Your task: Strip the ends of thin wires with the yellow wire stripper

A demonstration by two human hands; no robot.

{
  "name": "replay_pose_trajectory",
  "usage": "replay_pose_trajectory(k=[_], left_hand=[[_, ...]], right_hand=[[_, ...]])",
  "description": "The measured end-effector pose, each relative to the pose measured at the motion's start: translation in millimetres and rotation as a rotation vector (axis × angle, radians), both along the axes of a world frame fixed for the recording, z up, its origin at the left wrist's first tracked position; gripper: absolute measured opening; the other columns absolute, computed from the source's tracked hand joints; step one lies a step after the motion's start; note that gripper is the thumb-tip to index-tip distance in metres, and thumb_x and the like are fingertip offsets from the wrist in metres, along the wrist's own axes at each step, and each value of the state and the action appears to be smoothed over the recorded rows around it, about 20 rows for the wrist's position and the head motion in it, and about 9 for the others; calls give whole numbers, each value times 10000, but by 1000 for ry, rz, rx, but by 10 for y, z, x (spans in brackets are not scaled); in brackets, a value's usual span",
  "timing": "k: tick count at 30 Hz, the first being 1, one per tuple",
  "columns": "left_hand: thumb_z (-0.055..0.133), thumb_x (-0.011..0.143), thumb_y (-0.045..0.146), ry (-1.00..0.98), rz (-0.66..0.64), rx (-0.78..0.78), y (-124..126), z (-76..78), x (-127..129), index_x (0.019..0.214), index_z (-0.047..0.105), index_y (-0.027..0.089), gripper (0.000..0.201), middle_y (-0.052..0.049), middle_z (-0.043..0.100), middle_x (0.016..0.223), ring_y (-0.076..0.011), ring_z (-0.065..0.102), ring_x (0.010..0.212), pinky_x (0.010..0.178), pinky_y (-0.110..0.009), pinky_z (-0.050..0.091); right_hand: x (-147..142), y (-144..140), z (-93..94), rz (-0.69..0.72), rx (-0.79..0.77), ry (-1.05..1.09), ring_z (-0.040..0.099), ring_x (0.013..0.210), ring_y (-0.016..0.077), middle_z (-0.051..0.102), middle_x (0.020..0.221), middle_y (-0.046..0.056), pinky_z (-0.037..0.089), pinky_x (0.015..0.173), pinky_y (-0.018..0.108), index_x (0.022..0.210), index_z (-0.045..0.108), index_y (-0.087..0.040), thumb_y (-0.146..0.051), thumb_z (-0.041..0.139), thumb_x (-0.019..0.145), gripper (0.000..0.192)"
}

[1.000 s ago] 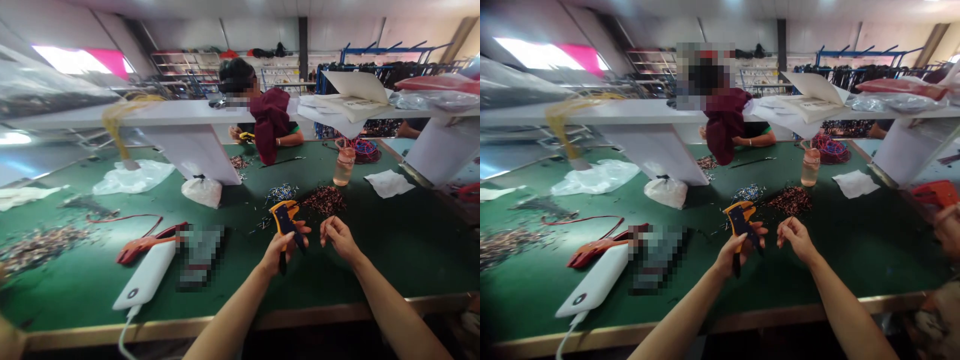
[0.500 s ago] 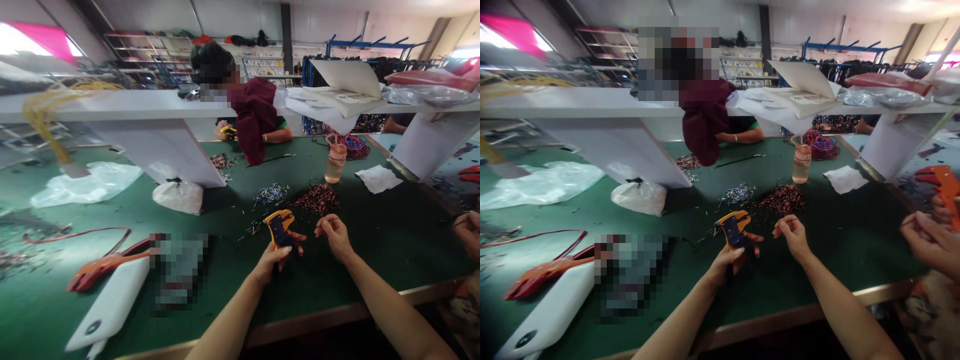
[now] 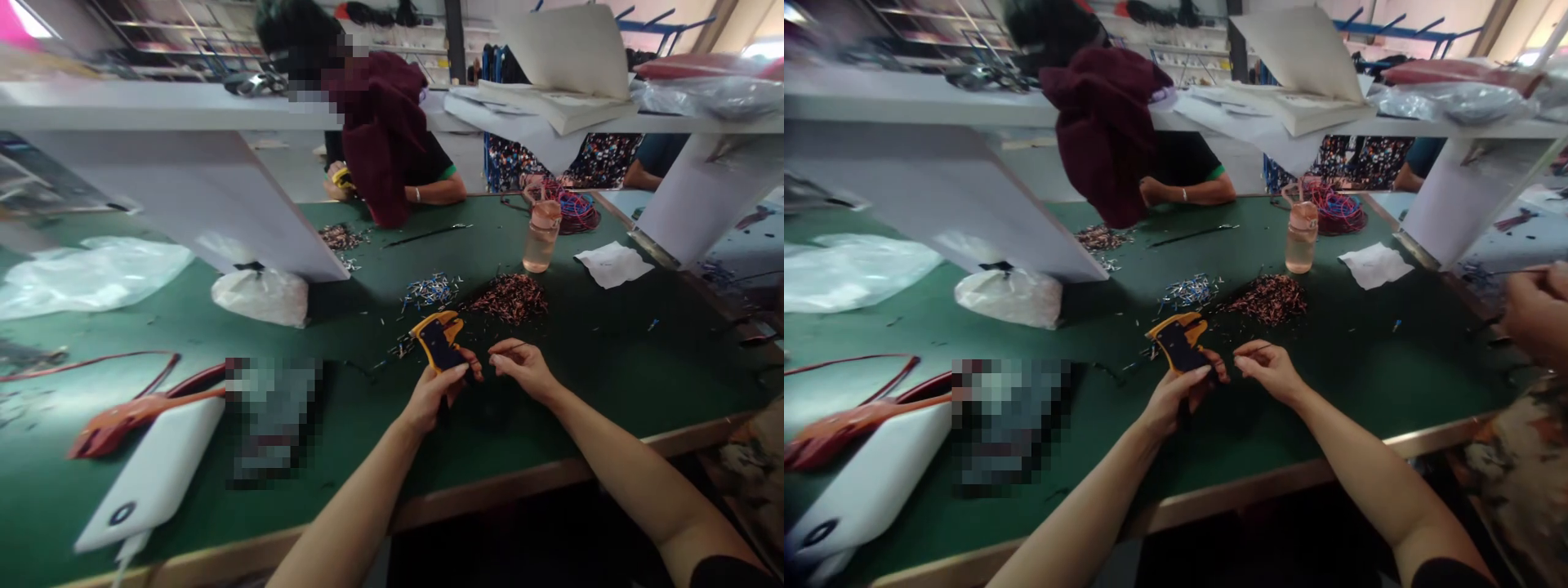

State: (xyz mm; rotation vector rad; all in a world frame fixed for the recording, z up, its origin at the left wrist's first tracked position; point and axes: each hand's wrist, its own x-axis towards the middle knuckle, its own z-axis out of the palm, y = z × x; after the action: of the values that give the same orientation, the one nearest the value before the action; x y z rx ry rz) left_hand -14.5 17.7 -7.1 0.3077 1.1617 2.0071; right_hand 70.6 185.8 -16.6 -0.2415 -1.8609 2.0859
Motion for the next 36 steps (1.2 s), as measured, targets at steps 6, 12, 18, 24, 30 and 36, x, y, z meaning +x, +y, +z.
replay_pose_trajectory(k=[6,12,18,24,30,36], left_hand=[[830,651,261,80,-17,-9,18,18,-6,903,717,132,304,-40,732,762,-171,683,687,651,-253,495],[816,639,241,92,-6,42,25,36,-26,880,719,137,280,-24,715,746,-169,670,682,715,-294,514],[823,631,257,132,-59,26,22,28,-8,892,722,137,305,-32,715,757,-175,668,680,686,-284,506],[860,611,335,137,-226,46,1,20,-11,933,734,130,402,-63,728,813,-180,663,673,694,-309,519],[851,624,337,154,-322,55,-15,25,17,970,734,123,423,-67,722,795,-195,663,693,709,-320,502],[848,634,374,172,-364,60,-22,1,31,990,731,128,448,-58,714,745,-200,660,685,715,-328,496]], right_hand=[[11,-4,15,74,183,58,589,615,118,706,763,34,453,541,237,733,779,-204,-386,764,783,190],[12,16,12,85,184,57,565,595,103,734,845,33,430,533,233,817,796,-219,-368,794,746,165],[27,-47,48,60,156,99,558,574,120,689,724,18,443,532,256,737,772,-211,-400,782,755,190],[14,82,129,-207,15,146,511,515,117,579,558,-29,431,521,264,719,690,-216,-449,765,767,250],[-9,127,119,-232,-57,149,498,519,110,575,585,-36,417,517,262,749,652,-217,-436,781,747,254],[-31,141,91,-266,-101,150,492,511,104,589,590,-35,402,510,257,743,652,-214,-437,795,722,265]])
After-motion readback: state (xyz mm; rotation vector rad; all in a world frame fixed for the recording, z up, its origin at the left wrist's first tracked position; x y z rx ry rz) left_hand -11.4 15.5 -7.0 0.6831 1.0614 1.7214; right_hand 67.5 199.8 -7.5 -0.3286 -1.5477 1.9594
